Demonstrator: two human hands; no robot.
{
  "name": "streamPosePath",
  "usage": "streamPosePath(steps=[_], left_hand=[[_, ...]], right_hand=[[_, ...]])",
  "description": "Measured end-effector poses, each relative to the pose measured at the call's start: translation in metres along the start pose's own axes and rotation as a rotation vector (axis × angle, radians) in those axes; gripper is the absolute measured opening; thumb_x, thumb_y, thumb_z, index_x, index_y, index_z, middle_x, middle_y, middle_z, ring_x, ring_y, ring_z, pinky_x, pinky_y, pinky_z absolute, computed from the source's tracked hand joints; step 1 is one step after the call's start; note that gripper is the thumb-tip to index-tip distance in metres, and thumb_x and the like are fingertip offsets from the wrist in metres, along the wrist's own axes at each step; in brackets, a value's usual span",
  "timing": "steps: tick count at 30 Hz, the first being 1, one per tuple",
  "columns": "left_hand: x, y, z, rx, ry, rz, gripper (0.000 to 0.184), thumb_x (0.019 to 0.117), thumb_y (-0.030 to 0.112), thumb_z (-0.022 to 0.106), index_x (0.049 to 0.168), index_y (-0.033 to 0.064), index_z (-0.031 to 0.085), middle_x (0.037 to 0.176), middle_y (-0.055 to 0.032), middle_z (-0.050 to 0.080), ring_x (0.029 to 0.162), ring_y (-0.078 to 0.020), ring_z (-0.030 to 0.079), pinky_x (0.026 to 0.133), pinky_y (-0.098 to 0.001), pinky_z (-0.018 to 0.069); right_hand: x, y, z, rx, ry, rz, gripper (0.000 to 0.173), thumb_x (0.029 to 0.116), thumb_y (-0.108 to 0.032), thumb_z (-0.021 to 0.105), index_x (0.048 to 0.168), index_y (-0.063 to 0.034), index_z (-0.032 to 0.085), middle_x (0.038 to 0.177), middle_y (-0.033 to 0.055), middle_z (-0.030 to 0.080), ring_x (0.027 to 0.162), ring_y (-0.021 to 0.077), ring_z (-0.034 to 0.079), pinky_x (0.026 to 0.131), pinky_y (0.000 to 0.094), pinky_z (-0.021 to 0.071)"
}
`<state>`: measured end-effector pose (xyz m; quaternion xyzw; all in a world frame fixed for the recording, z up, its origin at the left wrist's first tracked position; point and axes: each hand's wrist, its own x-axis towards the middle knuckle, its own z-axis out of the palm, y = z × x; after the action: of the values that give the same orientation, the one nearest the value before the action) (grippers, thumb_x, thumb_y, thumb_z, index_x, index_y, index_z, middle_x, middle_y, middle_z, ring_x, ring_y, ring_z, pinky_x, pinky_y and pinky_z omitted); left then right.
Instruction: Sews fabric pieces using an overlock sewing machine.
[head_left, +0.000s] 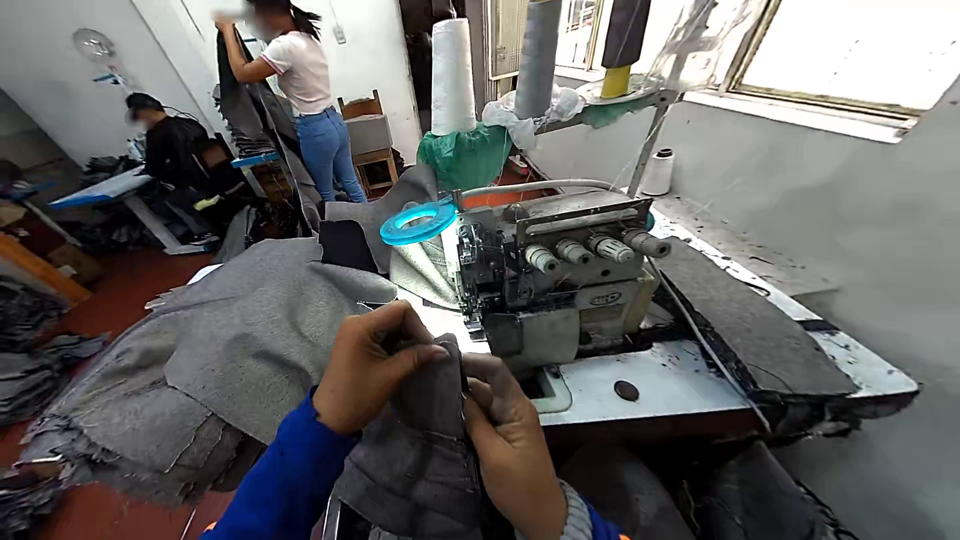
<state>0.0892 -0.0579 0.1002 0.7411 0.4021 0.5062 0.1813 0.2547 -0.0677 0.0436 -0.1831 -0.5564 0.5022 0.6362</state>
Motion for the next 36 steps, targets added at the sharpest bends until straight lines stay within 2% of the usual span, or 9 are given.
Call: streamPosePath(steps=[4, 7, 12, 15, 18, 24, 29, 33, 36], left_hand=[[0.003, -0.004, 0.006, 0.034, 0.019, -0.050, 0.014, 0.0801, 0.003, 0.080, 0.086, 0.0073, 0.069, 0.074, 0.0030, 0.070, 0.060, -0.0020, 0.063, 0.056, -0.0182, 0.0533], [0.010, -0.028, 0.014, 0.174, 0.016, -0.069, 0.013, 0.0817, 0.007, 0.080, 0.090, 0.0087, 0.070, 0.074, 0.0040, 0.070, 0.062, -0.0026, 0.063, 0.058, -0.0216, 0.0545], [0.003, -0.060, 0.040, 0.657, 0.149, 0.206, 0.022, 0.0830, 0.026, 0.081, 0.101, 0.0127, 0.081, 0.106, -0.0046, 0.075, 0.110, -0.0293, 0.063, 0.098, -0.0529, 0.0435], [-0.016, -0.043, 0.056, 0.947, 0.173, 0.314, 0.021, 0.0952, 0.028, 0.067, 0.083, 0.0158, 0.078, 0.097, -0.0059, 0.074, 0.102, -0.0309, 0.064, 0.095, -0.0489, 0.0429], [-0.033, -0.014, 0.074, 1.013, 0.073, 0.165, 0.037, 0.1037, 0.037, 0.054, 0.102, 0.0113, 0.081, 0.102, -0.0058, 0.078, 0.105, -0.0275, 0.070, 0.097, -0.0476, 0.0504], [-0.017, -0.022, 0.083, 0.893, 0.065, 0.052, 0.028, 0.0987, 0.018, 0.053, 0.106, 0.0028, 0.075, 0.109, -0.0100, 0.077, 0.117, -0.0283, 0.070, 0.110, -0.0533, 0.0473], [-0.006, -0.011, 0.064, 0.756, -0.023, 0.018, 0.025, 0.0942, 0.014, 0.053, 0.106, 0.0013, 0.071, 0.113, -0.0114, 0.075, 0.126, -0.0325, 0.064, 0.116, -0.0558, 0.0397], [-0.031, 0.016, 0.063, 0.698, -0.118, 0.134, 0.047, 0.0988, 0.045, 0.059, 0.115, 0.0019, 0.069, 0.115, -0.0132, 0.075, 0.118, -0.0317, 0.069, 0.107, -0.0557, 0.0484], [-0.047, 0.010, 0.059, 0.759, -0.212, 0.248, 0.091, 0.0811, 0.077, 0.060, 0.132, 0.0016, 0.062, 0.129, -0.0145, 0.070, 0.124, -0.0328, 0.065, 0.109, -0.0551, 0.0457]], right_hand=[[-0.005, 0.011, -0.001, 0.020, 0.073, 0.038, 0.009, 0.0941, 0.004, 0.051, 0.102, 0.0009, 0.055, 0.089, -0.0052, 0.067, 0.083, -0.0038, 0.064, 0.076, 0.0167, 0.0554], [-0.023, 0.031, -0.010, -0.175, -0.149, 0.108, 0.049, 0.1028, -0.039, 0.054, 0.102, 0.0082, 0.070, 0.088, 0.0024, 0.071, 0.084, -0.0041, 0.064, 0.077, 0.0197, 0.0542], [-0.048, 0.045, -0.013, -0.169, -0.262, 0.460, 0.028, 0.1017, -0.016, 0.055, 0.090, 0.0058, 0.069, 0.078, 0.0015, 0.066, 0.077, -0.0028, 0.062, 0.075, 0.0210, 0.0519], [-0.063, 0.042, -0.026, -0.076, -0.299, 0.462, 0.030, 0.1036, -0.014, 0.052, 0.085, 0.0042, 0.068, 0.074, -0.0038, 0.065, 0.075, -0.0081, 0.060, 0.073, 0.0164, 0.0515], [-0.071, 0.038, -0.043, -0.025, -0.308, 0.470, 0.031, 0.1052, -0.012, 0.049, 0.087, 0.0046, 0.068, 0.076, -0.0049, 0.066, 0.078, -0.0083, 0.062, 0.077, 0.0165, 0.0523], [-0.037, 0.025, -0.056, -0.007, -0.317, 0.405, 0.041, 0.1081, -0.040, 0.046, 0.086, -0.0129, 0.067, 0.076, -0.0139, 0.067, 0.076, -0.0078, 0.065, 0.072, 0.0175, 0.0556], [-0.014, 0.018, -0.057, -0.165, -0.274, 0.206, 0.041, 0.1099, -0.023, 0.040, 0.084, -0.0027, 0.064, 0.073, -0.0077, 0.063, 0.075, -0.0089, 0.062, 0.072, 0.0147, 0.0524], [-0.010, 0.021, -0.057, -0.428, -0.253, 0.039, 0.039, 0.1053, -0.015, 0.044, 0.081, 0.0071, 0.066, 0.068, 0.0091, 0.064, 0.067, 0.0062, 0.064, 0.065, 0.0230, 0.0519], [-0.008, 0.024, -0.049, -0.551, -0.217, -0.036, 0.035, 0.1014, -0.011, 0.049, 0.078, 0.0073, 0.067, 0.064, 0.0130, 0.063, 0.062, 0.0147, 0.065, 0.061, 0.0284, 0.0525]])
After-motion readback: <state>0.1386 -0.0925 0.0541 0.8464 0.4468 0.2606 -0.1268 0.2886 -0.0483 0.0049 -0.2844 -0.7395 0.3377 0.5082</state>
